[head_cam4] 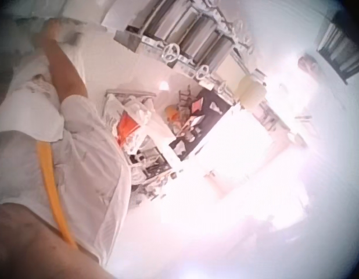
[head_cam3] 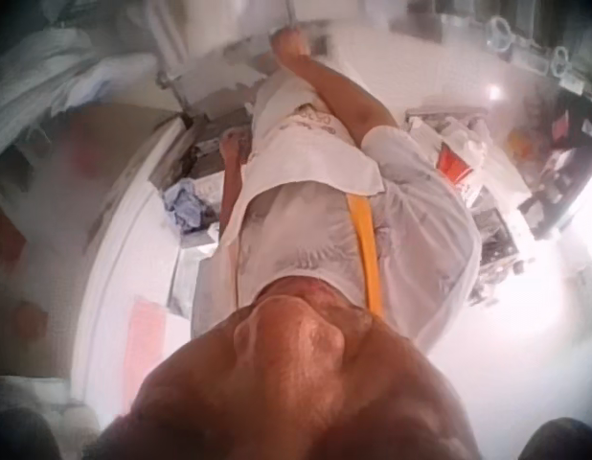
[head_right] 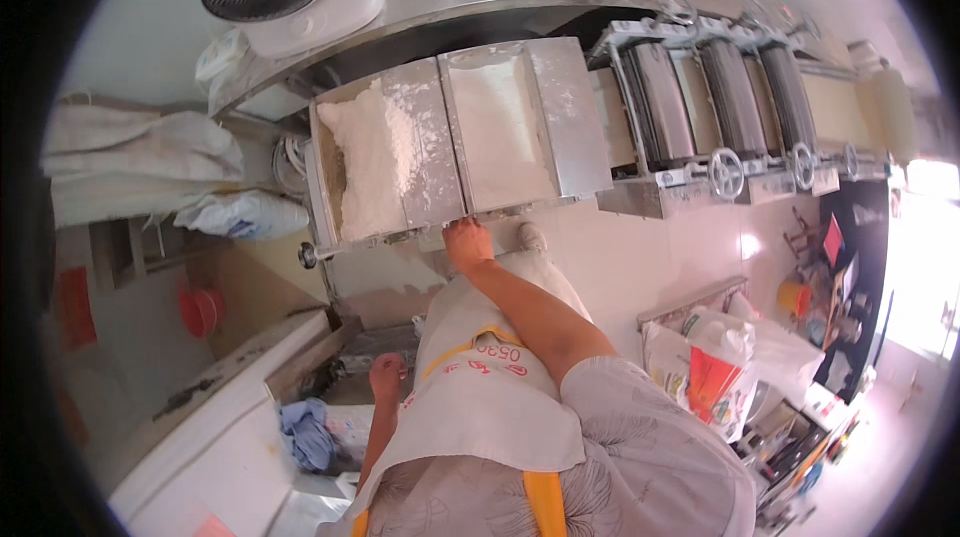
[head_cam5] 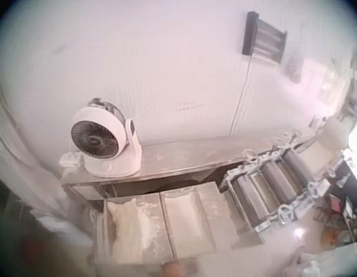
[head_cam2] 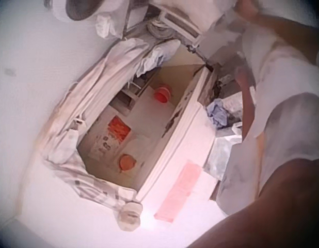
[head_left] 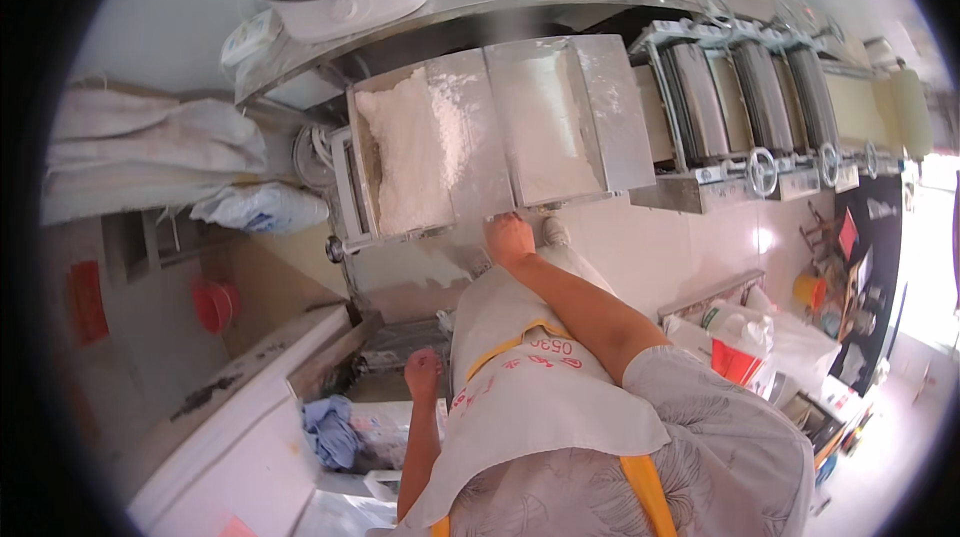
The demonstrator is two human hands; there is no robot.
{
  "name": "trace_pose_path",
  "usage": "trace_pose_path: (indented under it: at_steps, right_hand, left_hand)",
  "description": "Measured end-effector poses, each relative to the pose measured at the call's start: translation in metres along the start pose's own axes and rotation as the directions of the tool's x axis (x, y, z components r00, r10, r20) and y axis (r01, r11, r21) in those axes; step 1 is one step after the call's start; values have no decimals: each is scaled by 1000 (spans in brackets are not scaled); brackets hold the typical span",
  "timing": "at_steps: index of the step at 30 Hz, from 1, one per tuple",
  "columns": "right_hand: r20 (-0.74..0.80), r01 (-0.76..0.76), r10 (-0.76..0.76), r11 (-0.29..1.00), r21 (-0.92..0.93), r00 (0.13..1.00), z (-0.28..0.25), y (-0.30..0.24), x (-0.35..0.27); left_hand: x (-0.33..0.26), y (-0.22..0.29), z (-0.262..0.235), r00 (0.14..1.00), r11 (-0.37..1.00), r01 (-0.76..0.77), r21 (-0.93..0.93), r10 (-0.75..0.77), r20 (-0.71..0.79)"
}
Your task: The person operates a dough sheeter machine, feeding a sheet of dough through the rollers and adjusting the machine's knobs. The person repeatedly folds the dough sheet and passes it through the machine multiple times to thin and smooth it.
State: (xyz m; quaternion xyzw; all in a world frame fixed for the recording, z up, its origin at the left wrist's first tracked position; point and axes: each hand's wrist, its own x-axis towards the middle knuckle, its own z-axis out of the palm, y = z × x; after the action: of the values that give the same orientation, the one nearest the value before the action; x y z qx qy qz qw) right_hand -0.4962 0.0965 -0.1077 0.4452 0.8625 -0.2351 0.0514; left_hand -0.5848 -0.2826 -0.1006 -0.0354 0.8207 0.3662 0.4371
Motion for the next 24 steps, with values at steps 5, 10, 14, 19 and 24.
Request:
trace_pose_path:
  at_steps: [5,10,14,19,24]
  right_hand:
    - [-17,45,-47,997,-68,999,17,2,2]
    - [46,41,-37,996,-81,998,32,24,-2]
    - [63,132,-132,991,13,989,3,56,-53]
    - [181,-244,222,964,109,958,-31,129,-154]
    - [269,-494,433,839,228,860,-37,177,-244]
  left_hand:
    - [27,47,-24,994,985,-89,151,78,76]
    - [55,111,-25,973,926,-228,301,208,96]
    - [105,165,-33,856,876,-445,188,478,-199]
    - [192,237,-4,780,800,-600,4,587,-219]
    - [234,254,35,774,756,-633,-168,619,-133]
